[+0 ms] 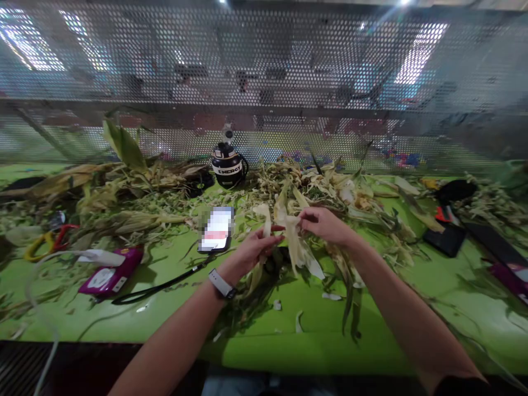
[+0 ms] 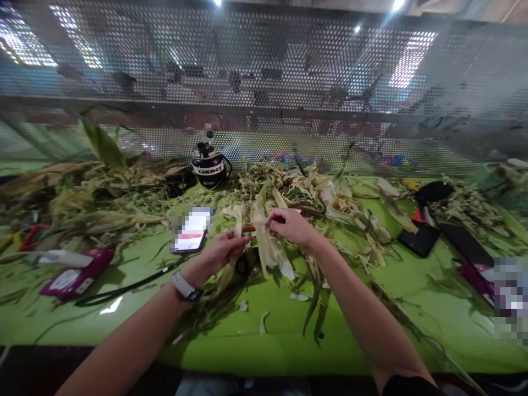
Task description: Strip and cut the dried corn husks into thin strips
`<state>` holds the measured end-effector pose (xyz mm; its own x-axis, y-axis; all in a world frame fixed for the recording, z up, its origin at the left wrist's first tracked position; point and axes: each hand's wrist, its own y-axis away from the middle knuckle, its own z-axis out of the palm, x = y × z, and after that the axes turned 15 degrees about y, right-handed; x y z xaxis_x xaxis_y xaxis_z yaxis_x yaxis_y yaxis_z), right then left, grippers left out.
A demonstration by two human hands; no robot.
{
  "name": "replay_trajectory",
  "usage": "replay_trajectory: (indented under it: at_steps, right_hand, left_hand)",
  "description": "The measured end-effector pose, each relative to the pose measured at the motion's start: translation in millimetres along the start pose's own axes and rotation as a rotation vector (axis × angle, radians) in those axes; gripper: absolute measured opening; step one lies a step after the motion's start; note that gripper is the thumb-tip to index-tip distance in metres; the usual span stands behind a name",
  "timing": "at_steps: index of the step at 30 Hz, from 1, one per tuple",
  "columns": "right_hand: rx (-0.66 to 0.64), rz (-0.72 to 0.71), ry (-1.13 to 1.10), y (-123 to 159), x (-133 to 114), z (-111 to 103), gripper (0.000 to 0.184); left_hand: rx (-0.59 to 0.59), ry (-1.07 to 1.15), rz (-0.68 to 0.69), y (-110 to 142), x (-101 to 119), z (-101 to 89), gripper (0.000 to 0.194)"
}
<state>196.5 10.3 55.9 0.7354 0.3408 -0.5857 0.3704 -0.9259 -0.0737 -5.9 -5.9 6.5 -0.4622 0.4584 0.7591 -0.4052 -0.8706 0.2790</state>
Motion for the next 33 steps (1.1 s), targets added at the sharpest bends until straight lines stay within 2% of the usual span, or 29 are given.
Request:
replay_trajectory:
  at_steps: [3, 8, 11, 13, 15, 16, 18, 21, 24, 26, 27, 29, 30, 33]
  right_hand:
    - [-0.039, 0.013, -0.157, -1, -3, 7, 0.023]
    - [0.036, 0.059, -0.252, 0, -3, 3, 0.029]
    - [0.030, 0.070, -0.239, 1, -1, 2, 0.031]
    - [-0.051, 0.049, -0.238, 2, -1, 5, 0.043]
    - [-0.207, 0.019, -0.287, 2, 0, 8, 0.050]
    - [-0.273, 0.005, -0.306, 2, 2, 8, 0.049]
    - [-0.309, -0.020, -0.305, 1, 6, 5, 0.042]
    - [-0.246, -0.008, -0.175, 1, 18, -6, 0.033]
    - [-0.208, 0.078, 0.201, 3, 27, -17, 0.024]
    - [-0.072, 0.118, 0.423, 3, 25, -19, 0.022]
    - [0.019, 0.128, 0.463, 3, 22, -18, 0.023]
    - [0.120, 0.125, 0.382, 2, 12, -11, 0.028]
    - [0.076, 0.119, 0.277, 2, 6, -7, 0.031]
    - [-0.234, 0.061, -0.089, 1, -6, 9, 0.039]
  left_hand:
    - [-0.053, -0.081, 0.050, 6, -4, 8.6, 0.037]
    - [0.025, -0.145, 0.099, 7, -4, 13.6, 0.035]
    - [0.046, -0.135, 0.111, 4, -4, 11.2, 0.035]
    - [0.066, -0.099, 0.104, 2, -4, 9.2, 0.035]
    - [0.080, -0.059, 0.089, 1, -5, 7.2, 0.035]
    - [0.087, -0.045, 0.089, 0, -5, 6.0, 0.035]
    - [0.121, -0.018, 0.110, -2, -5, 3.3, 0.035]
    - [0.216, 0.081, 0.161, -6, -2, -0.3, 0.036]
    - [0.269, 0.159, 0.189, -7, 1, -0.2, 0.037]
    - [0.262, 0.133, 0.209, -6, 1, 2.1, 0.036]
    - [0.247, 0.103, 0.217, -5, 0, 3.6, 0.035]
    - [0.198, 0.025, 0.218, -2, -3, 6.4, 0.034]
    - [0.173, -0.010, 0.210, 0, -4, 7.4, 0.034]
    - [0.090, -0.080, 0.175, 3, -8, 7.8, 0.034]
